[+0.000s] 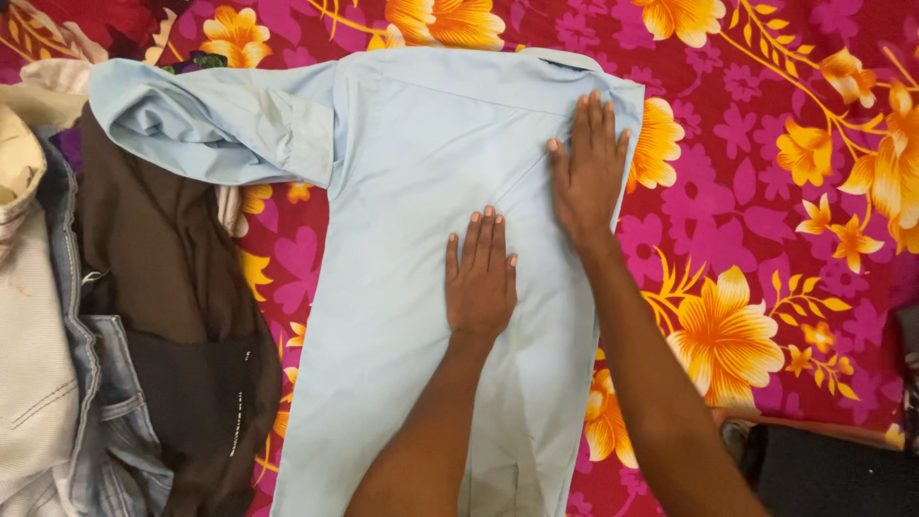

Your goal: The person spreads a blue long-sleeved shirt flat on a bed, smoothes the fabric with their hands, and begins folding the sides and sleeves inward one at a time.

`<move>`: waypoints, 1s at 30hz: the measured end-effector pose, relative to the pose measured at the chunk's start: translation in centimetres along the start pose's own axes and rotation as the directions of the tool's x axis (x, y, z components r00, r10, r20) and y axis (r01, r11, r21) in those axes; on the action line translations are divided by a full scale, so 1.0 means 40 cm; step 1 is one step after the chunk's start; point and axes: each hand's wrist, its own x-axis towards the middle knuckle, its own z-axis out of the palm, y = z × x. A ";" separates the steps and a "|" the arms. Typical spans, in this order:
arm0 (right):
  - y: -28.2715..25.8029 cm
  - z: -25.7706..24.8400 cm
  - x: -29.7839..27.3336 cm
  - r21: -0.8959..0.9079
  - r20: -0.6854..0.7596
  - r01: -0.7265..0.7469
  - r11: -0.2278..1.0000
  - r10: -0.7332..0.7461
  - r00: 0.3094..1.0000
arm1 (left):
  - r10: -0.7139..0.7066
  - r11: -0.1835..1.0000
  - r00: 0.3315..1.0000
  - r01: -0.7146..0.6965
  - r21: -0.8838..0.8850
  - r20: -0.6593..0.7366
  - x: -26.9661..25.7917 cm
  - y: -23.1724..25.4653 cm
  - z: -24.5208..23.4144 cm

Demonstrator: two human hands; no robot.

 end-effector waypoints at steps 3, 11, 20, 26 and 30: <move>-0.080 0.000 -0.189 0.069 -0.089 -0.041 0.997 0.047 0.995 | 0.004 1.000 1.000 -0.004 0.002 -0.006 0.005 -0.005 0.007; -0.108 -0.007 -0.330 -0.127 0.039 -0.071 0.989 0.076 0.996 | -0.012 0.999 1.000 0.012 0.036 0.012 0.000 -0.003 0.008; 0.024 0.023 -0.039 -0.161 0.031 -0.067 0.985 0.073 0.997 | -0.007 0.998 1.000 0.006 0.056 0.014 0.010 -0.002 0.008; 0.020 0.015 -0.070 -0.133 0.042 -0.058 0.989 0.064 0.997 | -0.015 0.999 0.999 0.014 0.034 0.037 0.006 -0.003 0.002; -0.016 -0.004 -0.223 -0.147 0.064 -0.036 0.988 0.046 0.997 | -0.012 1.000 0.999 0.011 0.011 0.029 0.006 -0.006 0.001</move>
